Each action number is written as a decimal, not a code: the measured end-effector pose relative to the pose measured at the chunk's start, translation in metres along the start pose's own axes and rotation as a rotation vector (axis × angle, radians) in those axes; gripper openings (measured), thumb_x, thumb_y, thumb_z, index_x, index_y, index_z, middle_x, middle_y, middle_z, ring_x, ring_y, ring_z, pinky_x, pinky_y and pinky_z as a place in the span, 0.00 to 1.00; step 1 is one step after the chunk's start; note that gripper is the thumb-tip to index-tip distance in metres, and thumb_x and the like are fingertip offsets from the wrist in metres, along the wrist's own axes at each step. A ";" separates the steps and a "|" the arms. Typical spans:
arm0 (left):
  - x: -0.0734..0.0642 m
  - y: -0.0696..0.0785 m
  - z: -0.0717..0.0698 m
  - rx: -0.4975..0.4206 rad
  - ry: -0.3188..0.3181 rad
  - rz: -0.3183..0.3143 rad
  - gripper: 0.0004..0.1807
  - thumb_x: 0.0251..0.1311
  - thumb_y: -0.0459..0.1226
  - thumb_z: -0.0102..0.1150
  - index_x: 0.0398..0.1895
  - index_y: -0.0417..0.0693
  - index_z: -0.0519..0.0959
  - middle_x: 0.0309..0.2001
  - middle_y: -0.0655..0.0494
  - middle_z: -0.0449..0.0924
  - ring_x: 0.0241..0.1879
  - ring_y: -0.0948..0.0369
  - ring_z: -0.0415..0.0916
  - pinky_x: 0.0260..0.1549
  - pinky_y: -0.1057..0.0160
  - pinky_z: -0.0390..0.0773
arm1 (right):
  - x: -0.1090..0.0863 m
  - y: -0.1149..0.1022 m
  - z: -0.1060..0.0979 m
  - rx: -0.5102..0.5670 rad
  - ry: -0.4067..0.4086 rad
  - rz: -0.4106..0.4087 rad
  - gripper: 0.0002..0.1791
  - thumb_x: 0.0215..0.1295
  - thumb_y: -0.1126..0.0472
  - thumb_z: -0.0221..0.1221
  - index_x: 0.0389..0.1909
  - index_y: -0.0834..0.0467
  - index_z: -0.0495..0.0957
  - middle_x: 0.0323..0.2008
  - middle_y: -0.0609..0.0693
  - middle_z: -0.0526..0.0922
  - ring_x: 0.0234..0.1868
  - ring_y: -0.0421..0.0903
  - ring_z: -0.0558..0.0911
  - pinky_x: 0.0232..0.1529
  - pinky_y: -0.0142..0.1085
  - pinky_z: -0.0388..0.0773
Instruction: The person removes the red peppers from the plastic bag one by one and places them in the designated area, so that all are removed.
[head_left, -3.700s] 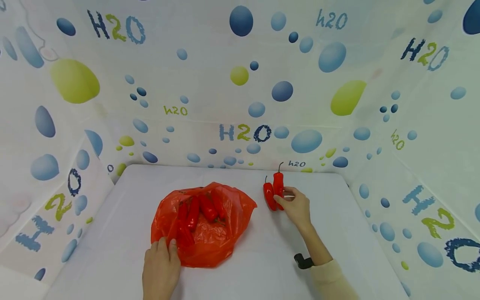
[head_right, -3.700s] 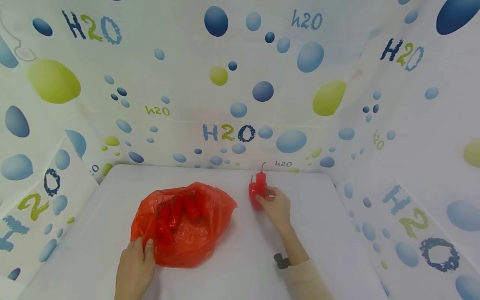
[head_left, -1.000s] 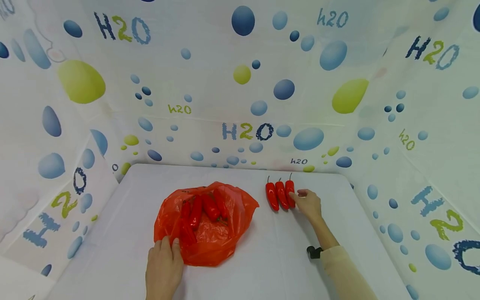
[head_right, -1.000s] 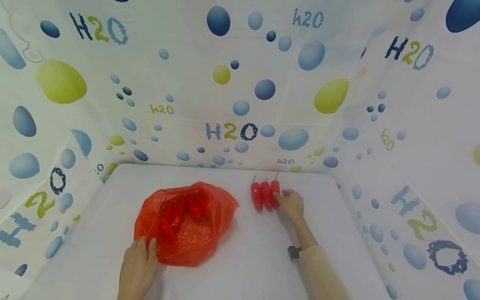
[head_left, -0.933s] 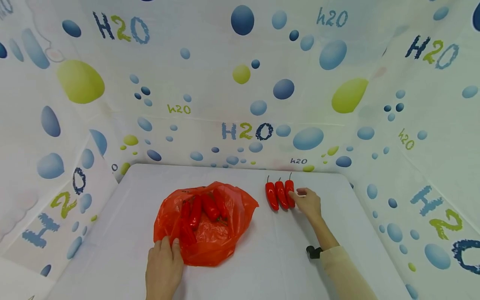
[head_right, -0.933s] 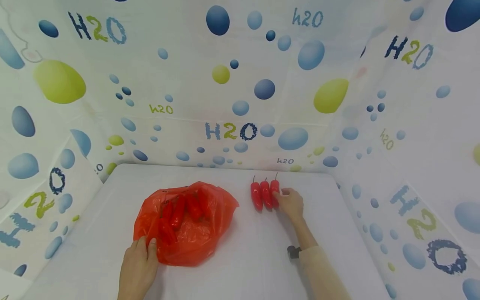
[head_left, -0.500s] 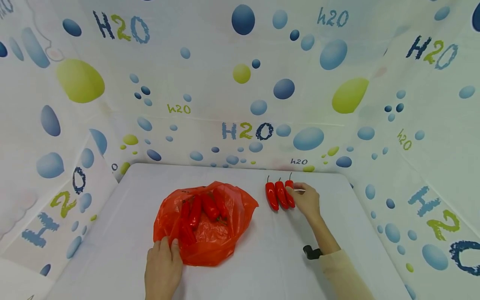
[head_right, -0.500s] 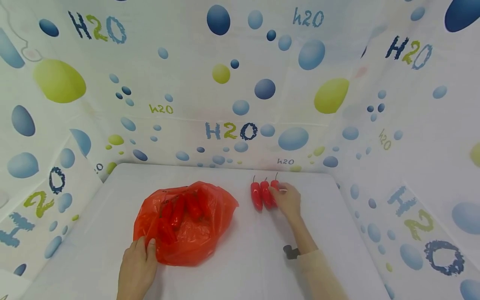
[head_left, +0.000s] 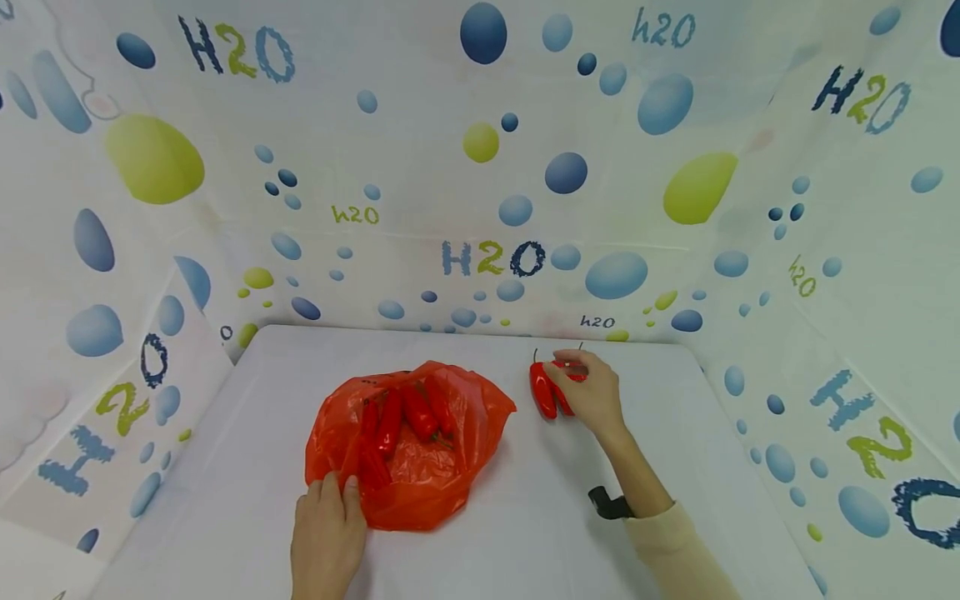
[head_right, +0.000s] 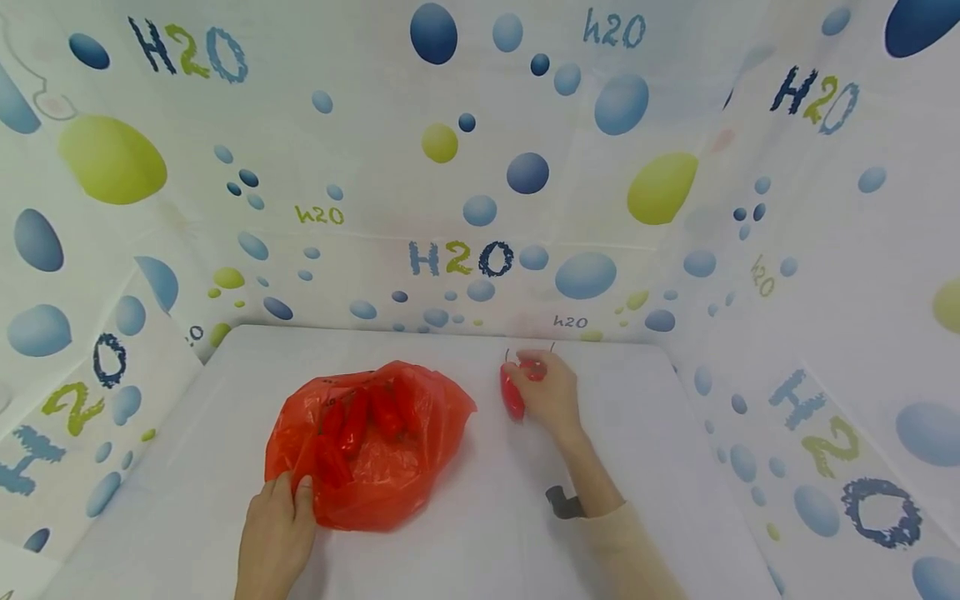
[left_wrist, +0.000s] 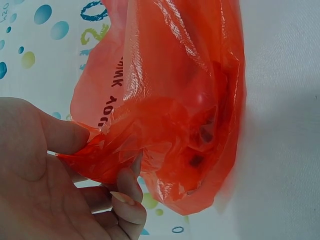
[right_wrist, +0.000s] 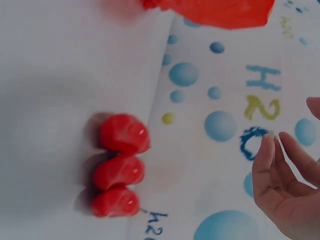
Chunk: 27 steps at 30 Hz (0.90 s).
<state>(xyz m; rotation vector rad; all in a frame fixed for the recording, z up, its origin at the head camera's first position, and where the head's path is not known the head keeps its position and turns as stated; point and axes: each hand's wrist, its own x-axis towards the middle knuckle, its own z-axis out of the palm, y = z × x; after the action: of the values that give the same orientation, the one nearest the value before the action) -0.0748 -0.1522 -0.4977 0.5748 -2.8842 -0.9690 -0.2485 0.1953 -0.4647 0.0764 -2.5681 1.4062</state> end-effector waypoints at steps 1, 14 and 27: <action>0.000 0.000 0.000 -0.001 0.000 0.001 0.22 0.81 0.41 0.44 0.60 0.27 0.69 0.47 0.35 0.75 0.47 0.41 0.70 0.45 0.42 0.77 | -0.002 -0.005 0.001 0.002 -0.008 -0.009 0.21 0.69 0.47 0.68 0.58 0.51 0.83 0.54 0.51 0.84 0.54 0.52 0.82 0.47 0.49 0.86; -0.001 -0.002 -0.002 -0.008 0.005 0.005 0.22 0.81 0.41 0.45 0.61 0.27 0.70 0.48 0.34 0.75 0.47 0.41 0.69 0.44 0.43 0.77 | -0.025 -0.057 0.010 0.114 -0.080 -0.154 0.20 0.67 0.44 0.70 0.54 0.50 0.85 0.46 0.48 0.86 0.43 0.46 0.85 0.38 0.42 0.86; -0.002 -0.004 -0.002 -0.018 0.013 0.007 0.22 0.81 0.41 0.45 0.60 0.28 0.70 0.45 0.37 0.75 0.45 0.43 0.69 0.41 0.46 0.76 | -0.046 -0.079 0.051 0.195 -0.193 -0.206 0.17 0.69 0.52 0.69 0.55 0.52 0.85 0.51 0.49 0.86 0.48 0.45 0.84 0.45 0.41 0.86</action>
<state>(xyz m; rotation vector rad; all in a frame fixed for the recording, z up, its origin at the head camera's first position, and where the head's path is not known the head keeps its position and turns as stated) -0.0712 -0.1560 -0.4986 0.5666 -2.8608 -0.9859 -0.2002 0.1067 -0.4353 0.5158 -2.4725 1.6320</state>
